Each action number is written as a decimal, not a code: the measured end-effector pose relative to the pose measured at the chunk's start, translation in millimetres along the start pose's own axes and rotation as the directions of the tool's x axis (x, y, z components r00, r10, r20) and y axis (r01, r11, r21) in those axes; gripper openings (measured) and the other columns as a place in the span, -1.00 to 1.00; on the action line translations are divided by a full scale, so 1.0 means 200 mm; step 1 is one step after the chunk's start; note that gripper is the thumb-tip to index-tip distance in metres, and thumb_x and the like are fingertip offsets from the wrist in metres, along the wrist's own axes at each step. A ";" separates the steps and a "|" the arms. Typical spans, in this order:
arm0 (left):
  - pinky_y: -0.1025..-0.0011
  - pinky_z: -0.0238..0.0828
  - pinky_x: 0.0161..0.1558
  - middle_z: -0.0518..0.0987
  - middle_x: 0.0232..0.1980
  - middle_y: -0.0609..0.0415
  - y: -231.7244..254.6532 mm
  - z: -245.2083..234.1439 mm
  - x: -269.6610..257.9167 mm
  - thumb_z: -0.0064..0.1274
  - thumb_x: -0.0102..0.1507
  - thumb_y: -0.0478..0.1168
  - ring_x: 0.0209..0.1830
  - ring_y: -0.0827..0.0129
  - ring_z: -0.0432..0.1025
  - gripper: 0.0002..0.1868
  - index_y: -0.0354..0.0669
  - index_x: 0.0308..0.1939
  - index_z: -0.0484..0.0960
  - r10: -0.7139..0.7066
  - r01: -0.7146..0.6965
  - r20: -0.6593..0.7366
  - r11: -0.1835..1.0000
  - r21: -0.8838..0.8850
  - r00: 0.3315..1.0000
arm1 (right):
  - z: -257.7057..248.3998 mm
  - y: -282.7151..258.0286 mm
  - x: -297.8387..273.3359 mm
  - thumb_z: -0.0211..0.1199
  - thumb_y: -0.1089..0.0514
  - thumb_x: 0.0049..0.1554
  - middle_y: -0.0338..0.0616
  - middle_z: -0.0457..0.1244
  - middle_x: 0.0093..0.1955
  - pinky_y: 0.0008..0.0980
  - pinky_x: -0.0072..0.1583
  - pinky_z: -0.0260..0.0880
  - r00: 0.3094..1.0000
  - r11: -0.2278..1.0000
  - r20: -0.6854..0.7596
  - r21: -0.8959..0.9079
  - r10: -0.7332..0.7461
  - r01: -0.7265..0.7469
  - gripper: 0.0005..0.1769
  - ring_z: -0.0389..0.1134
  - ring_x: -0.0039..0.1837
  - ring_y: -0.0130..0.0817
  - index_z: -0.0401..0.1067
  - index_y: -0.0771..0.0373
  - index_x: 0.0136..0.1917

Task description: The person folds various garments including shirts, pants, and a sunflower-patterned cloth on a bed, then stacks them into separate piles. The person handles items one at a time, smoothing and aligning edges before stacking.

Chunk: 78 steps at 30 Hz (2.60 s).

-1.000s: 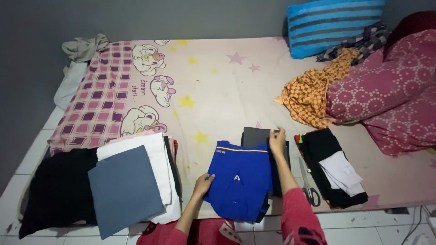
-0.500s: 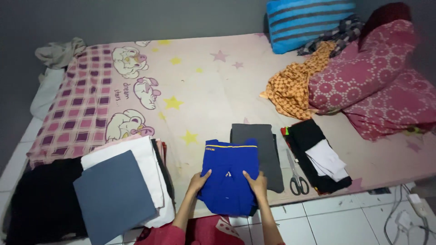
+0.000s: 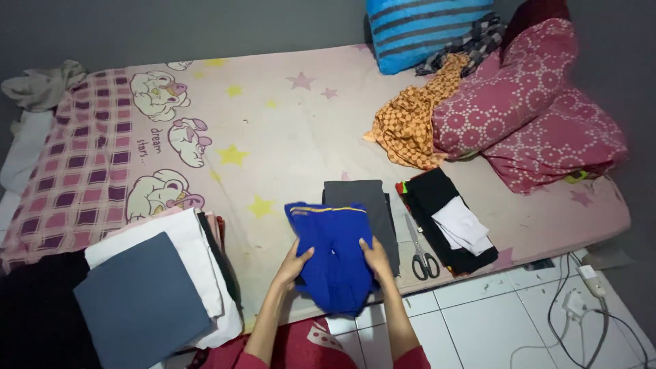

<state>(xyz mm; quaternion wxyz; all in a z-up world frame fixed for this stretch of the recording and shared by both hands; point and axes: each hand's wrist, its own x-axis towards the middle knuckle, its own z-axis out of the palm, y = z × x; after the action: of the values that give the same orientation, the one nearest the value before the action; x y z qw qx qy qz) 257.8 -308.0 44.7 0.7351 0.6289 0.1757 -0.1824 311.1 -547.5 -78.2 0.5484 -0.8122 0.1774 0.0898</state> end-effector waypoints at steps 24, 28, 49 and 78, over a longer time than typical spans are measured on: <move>-0.23 0.27 0.32 0.32 0.29 -0.63 -0.44 -0.36 0.52 0.21 0.29 -0.02 0.40 -0.47 0.26 -0.22 -0.41 0.44 0.29 0.282 -0.140 -0.086 0.691 0.709 0.956 | -0.49 -0.25 0.08 0.24 -0.41 0.08 0.11 0.12 0.49 0.37 0.25 0.27 0.869 0.627 -0.196 -0.764 -0.454 0.155 -0.03 0.16 0.45 0.23 0.09 -0.05 0.62; 0.07 0.43 0.24 0.50 0.16 -0.07 -0.24 -0.37 -0.13 0.05 0.34 -0.18 0.23 -0.10 0.48 -0.61 -0.09 0.26 0.60 0.502 -0.307 -0.067 0.624 0.719 0.862 | -0.06 0.02 0.06 -0.41 -0.69 0.21 -0.29 -0.61 0.76 0.51 0.50 -0.44 0.963 0.457 0.269 -0.857 0.000 0.239 -0.13 -0.57 0.71 0.19 -0.36 -0.50 0.67; -0.20 0.34 0.16 0.60 0.06 -0.51 -0.90 -2.10 -0.82 0.09 0.29 0.41 0.17 -0.41 0.46 -0.14 -0.32 0.27 0.53 0.279 0.175 -0.889 0.917 0.359 0.362 | 1.83 -0.49 -0.98 0.48 -0.50 0.02 -0.03 0.16 0.02 -0.21 0.09 0.39 0.718 0.949 0.623 0.157 -0.311 0.274 0.05 0.33 0.09 -0.13 0.25 0.31 0.41; -0.18 -0.28 0.50 0.07 0.64 -0.11 -0.38 -1.28 -0.82 -0.20 0.42 0.15 0.66 -0.18 -0.19 -0.42 0.26 0.53 0.31 0.575 0.173 -0.393 0.400 0.900 0.717 | 0.27 0.03 -0.07 0.26 0.32 0.12 0.24 0.32 0.17 0.01 0.31 0.29 0.759 0.821 -0.315 -0.270 -0.570 0.504 -0.54 0.34 0.27 0.22 0.44 0.35 0.31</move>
<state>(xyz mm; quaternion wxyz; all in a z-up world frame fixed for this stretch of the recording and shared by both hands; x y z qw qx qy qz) 69.3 -58.6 21.9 0.1857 0.9556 0.2118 0.0868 298.6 -496.8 -98.6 0.4349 -0.8734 0.0315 -0.2168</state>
